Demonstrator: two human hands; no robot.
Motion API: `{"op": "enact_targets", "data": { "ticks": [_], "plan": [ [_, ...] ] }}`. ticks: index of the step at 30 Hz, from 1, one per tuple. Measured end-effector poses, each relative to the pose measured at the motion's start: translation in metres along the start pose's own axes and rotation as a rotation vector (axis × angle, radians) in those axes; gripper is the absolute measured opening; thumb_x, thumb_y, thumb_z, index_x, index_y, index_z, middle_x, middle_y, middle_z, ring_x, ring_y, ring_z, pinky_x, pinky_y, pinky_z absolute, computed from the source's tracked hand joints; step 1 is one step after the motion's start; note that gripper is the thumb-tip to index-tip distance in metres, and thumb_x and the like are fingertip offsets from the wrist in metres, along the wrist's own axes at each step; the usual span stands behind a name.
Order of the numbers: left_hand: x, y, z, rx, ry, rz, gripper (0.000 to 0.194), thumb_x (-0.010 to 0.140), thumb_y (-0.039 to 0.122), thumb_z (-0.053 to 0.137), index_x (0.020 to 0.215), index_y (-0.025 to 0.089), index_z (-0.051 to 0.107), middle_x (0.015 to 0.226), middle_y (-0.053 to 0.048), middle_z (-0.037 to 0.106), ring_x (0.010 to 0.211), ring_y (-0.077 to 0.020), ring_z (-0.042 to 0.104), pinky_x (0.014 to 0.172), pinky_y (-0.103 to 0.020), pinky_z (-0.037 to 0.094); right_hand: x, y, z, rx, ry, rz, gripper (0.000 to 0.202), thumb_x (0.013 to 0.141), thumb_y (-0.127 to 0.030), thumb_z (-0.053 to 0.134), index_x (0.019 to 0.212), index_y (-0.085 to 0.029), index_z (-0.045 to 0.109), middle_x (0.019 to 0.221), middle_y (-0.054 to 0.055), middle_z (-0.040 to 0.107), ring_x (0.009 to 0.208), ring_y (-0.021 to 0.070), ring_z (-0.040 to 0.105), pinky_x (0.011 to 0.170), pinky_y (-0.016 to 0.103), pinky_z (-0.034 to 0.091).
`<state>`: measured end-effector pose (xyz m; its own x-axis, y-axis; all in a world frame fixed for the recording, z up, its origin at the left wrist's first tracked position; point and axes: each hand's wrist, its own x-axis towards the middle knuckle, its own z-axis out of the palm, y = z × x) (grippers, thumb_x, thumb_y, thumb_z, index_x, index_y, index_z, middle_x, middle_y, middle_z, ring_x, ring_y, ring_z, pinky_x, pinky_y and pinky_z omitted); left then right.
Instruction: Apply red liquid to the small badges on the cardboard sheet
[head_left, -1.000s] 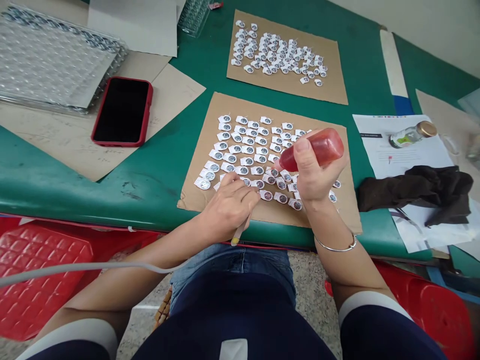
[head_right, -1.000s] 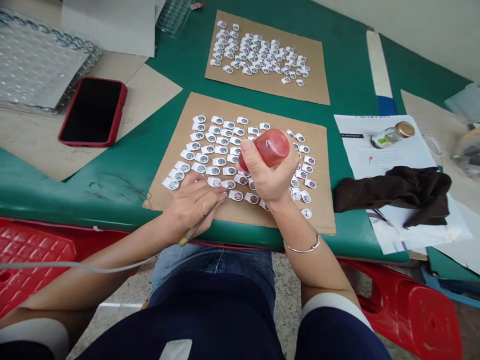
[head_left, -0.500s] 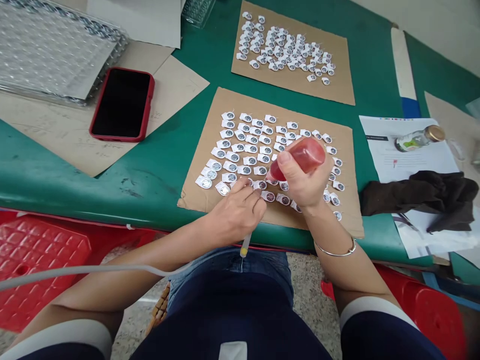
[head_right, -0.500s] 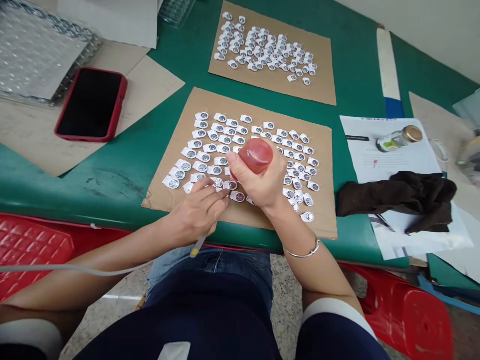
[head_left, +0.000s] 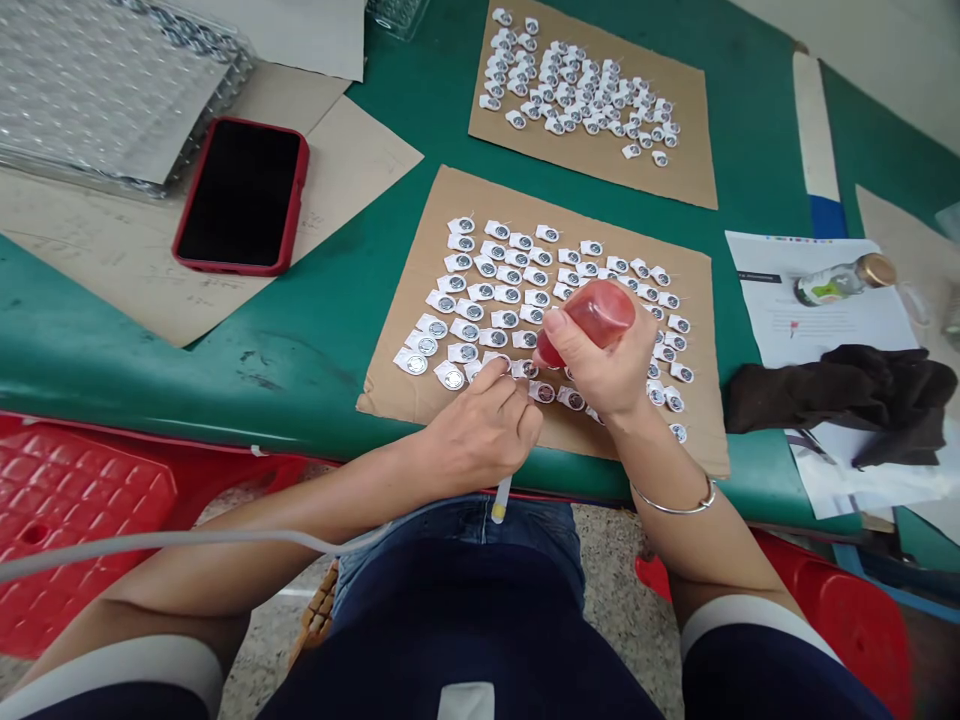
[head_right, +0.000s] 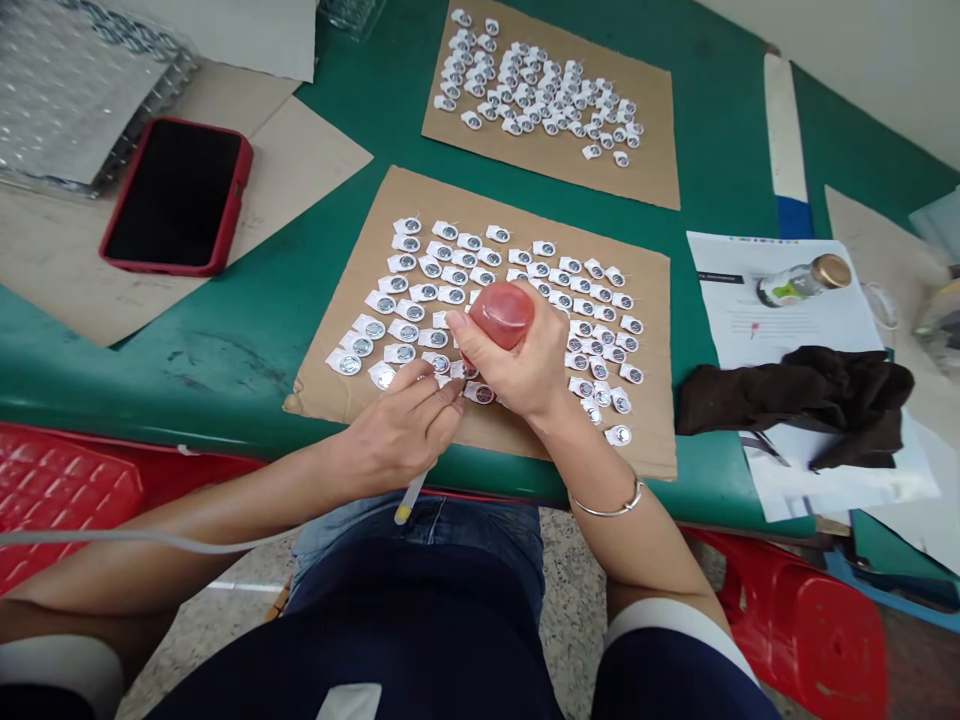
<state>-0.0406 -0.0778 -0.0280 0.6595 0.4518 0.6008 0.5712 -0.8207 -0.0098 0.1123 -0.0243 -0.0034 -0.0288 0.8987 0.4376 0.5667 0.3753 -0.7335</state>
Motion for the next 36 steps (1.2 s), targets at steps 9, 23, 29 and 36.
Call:
{"op": "enact_targets", "data": {
  "ticks": [9,23,29,36],
  "plan": [
    [-0.0011,-0.0011,0.0000,-0.030,-0.015,0.001,0.020,0.083,0.004,0.041,0.071,0.013,0.054,0.064,-0.008,0.061,0.068,-0.0191,0.059,0.080,-0.043,0.050,-0.0022,0.0054,0.0022,0.024,-0.026,0.037,0.026,0.072,-0.044,0.067,0.074,-0.021,0.055,0.064,-0.001,0.055,0.057,0.0132,0.056,0.057,0.034,0.051],
    [-0.0004,-0.0002,0.0003,0.005,-0.003,-0.009,0.025,0.083,0.004,0.038,0.068,0.014,0.054,0.066,-0.009,0.063,0.067,-0.0192,0.058,0.080,-0.041,0.050,-0.0019,0.0078,0.0041,0.019,0.005,0.028,0.027,0.073,-0.044,0.067,0.076,-0.021,0.054,0.068,0.000,0.055,0.061,0.0145,0.057,0.060,0.036,0.052],
    [-0.0005,-0.0007,0.0002,0.014,-0.024,-0.009,0.021,0.082,0.003,0.040,0.069,0.014,0.052,0.067,-0.008,0.064,0.066,-0.0184,0.058,0.080,-0.040,0.049,-0.0009,0.0099,0.0047,0.020,0.037,0.014,0.027,0.072,-0.045,0.067,0.077,-0.021,0.055,0.069,0.000,0.057,0.063,0.0152,0.059,0.063,0.038,0.053],
    [-0.0017,-0.0019,0.0008,0.015,-0.028,-0.003,0.016,0.080,0.004,0.042,0.071,0.013,0.052,0.071,-0.010,0.065,0.068,-0.0194,0.058,0.084,-0.041,0.047,0.0021,0.0099,0.0030,-0.010,0.076,-0.030,0.028,0.073,-0.046,0.066,0.076,-0.020,0.055,0.073,0.002,0.058,0.067,0.0159,0.059,0.067,0.040,0.053]
  ]
}}
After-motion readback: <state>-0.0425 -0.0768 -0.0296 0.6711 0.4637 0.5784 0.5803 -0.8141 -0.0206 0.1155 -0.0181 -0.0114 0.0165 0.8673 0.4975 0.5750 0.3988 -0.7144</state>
